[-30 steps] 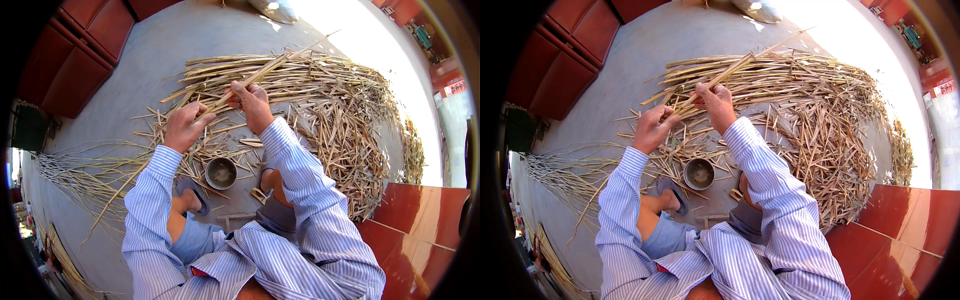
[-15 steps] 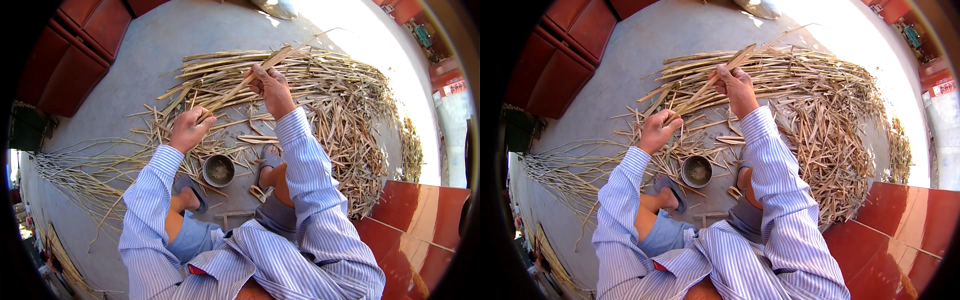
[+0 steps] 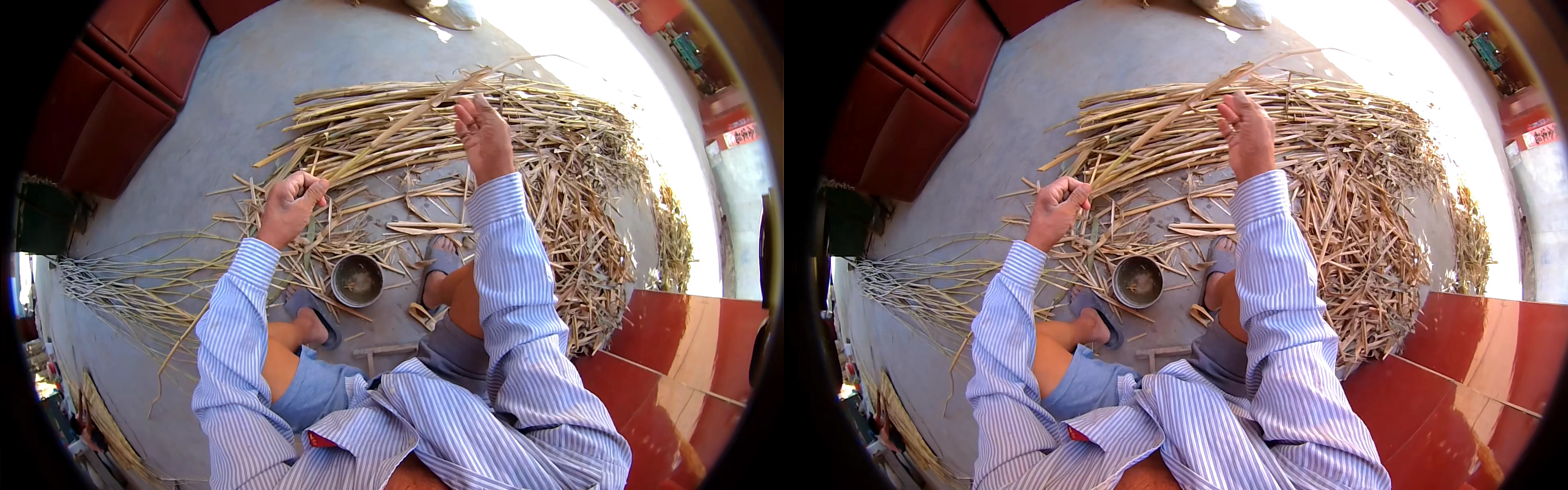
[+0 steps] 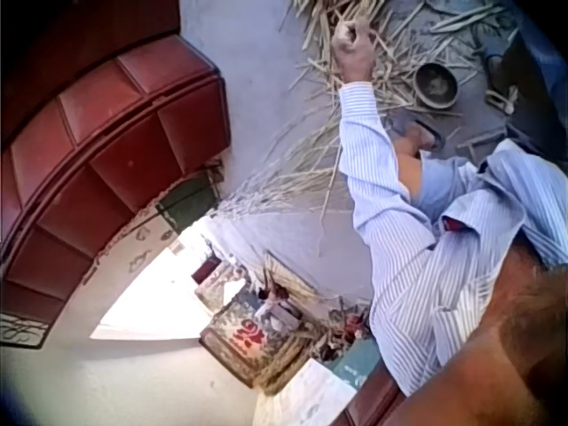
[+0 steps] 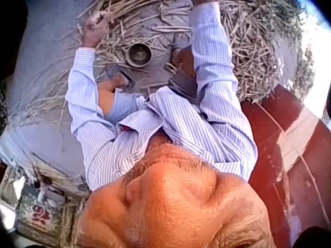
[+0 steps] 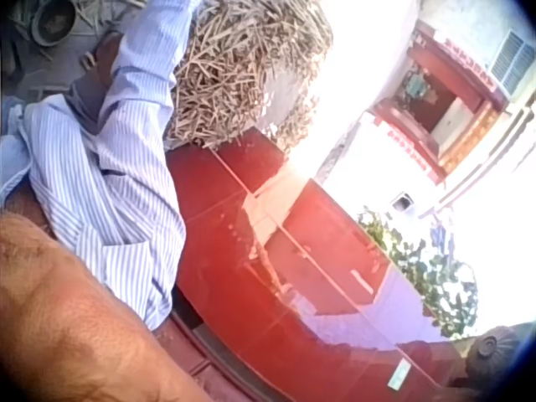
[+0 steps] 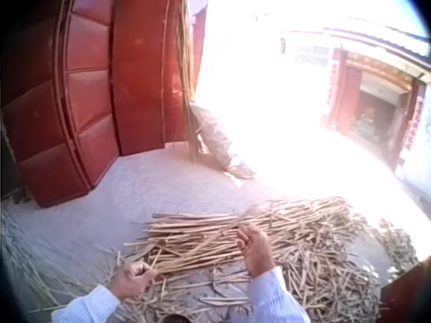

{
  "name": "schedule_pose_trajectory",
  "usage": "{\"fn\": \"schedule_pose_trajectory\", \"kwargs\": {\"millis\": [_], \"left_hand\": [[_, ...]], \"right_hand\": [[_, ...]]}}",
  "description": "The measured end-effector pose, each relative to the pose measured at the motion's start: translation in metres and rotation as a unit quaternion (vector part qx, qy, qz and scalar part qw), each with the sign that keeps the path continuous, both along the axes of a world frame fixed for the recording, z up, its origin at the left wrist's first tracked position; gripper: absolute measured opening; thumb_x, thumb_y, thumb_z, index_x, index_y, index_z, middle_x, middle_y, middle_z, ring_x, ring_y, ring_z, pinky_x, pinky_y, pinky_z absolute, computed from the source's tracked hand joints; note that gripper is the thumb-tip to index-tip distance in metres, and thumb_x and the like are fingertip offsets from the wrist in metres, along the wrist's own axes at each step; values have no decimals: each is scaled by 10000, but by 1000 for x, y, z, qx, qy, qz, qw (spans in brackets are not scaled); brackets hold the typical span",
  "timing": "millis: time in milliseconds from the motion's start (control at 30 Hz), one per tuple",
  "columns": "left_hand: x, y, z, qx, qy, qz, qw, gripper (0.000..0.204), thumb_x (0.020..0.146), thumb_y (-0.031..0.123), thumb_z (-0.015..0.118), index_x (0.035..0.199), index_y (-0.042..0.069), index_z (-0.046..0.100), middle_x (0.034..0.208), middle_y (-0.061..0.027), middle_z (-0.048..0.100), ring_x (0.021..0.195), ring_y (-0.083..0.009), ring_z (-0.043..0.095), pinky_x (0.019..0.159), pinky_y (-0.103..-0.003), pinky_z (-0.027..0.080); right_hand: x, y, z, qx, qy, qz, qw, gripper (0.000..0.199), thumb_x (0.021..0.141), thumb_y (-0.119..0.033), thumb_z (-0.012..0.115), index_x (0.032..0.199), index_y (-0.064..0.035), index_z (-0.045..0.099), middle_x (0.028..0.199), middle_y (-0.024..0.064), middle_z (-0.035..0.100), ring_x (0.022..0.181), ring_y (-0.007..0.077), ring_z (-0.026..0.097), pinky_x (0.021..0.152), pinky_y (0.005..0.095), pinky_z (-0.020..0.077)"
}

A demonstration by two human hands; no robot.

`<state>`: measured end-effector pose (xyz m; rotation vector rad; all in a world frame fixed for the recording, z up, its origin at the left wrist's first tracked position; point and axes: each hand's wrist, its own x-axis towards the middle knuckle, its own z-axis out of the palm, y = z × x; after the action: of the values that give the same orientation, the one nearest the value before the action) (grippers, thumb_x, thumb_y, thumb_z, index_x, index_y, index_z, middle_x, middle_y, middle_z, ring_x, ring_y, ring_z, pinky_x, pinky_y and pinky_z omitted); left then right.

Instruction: The person sits on the floor and repeatedly strips outer layers from dried plant stems by hand. The separated fibers are placed to the left, while the remaining cores are set aside in a pile.

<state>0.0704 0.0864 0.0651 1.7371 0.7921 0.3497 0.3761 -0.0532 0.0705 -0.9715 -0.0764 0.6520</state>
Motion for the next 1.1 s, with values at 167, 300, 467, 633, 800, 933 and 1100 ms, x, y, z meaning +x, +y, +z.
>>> {"fn": "schedule_pose_trajectory", "kwargs": {"millis": [167, 300, 467, 633, 800, 933, 1100], "left_hand": [[9, -13, 4, 9, -2, -20, 1000, 258, 931, 267, 671, 879, 15, 648, 714, -10, 645, 648, -54, 537, 582, -224, 429], [2, -2, 16, 88, 0, -2, 996, 250, 931, 255, 669, 874, 12, 648, 695, -9, 631, 639, -58, 538, 573, -229, 433], [-5, 5, 30, 129, 29, 21, 991, 262, 935, 246, 658, 823, 10, 634, 631, -7, 595, 577, -55, 501, 525, -243, 406], [-9, 14, 31, 176, 41, -4, 983, 309, 941, 272, 644, 770, 17, 616, 591, -16, 569, 542, -68, 481, 504, -268, 388], [-2, 7, 25, 147, 55, -41, 987, 381, 958, 333, 614, 753, 13, 613, 605, -25, 571, 558, -88, 502, 517, -281, 399], [9, 4, 25, 109, 54, -73, 990, 404, 976, 360, 585, 771, 14, 619, 603, -16, 564, 560, -79, 501, 525, -267, 401], [13, 1, 34, 35, 59, -52, 996, 409, 979, 366, 581, 773, 14, 615, 601, -6, 567, 525, -63, 484, 489, -244, 389]], "right_hand": [[-30, 10, 11, -133, -174, 159, 963, 320, 917, -263, 676, 1106, -15, 605, 942, 82, 677, 802, 127, 650, 639, 211, 522], [-20, 0, 19, -104, -96, 199, 970, 271, 977, -235, 581, 1076, 17, 602, 955, 102, 689, 787, 143, 678, 636, 224, 546], [5, -4, -2, -24, -59, 99, 993, 235, 978, -164, 568, 1083, 45, 588, 951, 124, 688, 763, 160, 690, 602, 231, 571], [83, -48, -36, -45, 104, -168, 979, 215, 953, -75, 565, 1065, 108, 552, 939, 201, 662, 734, 206, 693, 551, 254, 597], [16, -34, 11, -232, -161, -28, 959, 476, 907, -157, 675, 1275, 93, 506, 1091, 182, 651, 768, 160, 698, 519, 176, 522], [-25, -13, 20, -158, -179, 207, 949, 238, 958, -202, 615, 1120, -29, 636, 983, 56, 692, 765, 108, 677, 543, 187, 452], [-30, 0, 7, -153, -306, 115, 933, 195, 956, -182, 590, 942, 0, 660, 760, 48, 678, 666, 111, 673, 534, 242, 499]]}}
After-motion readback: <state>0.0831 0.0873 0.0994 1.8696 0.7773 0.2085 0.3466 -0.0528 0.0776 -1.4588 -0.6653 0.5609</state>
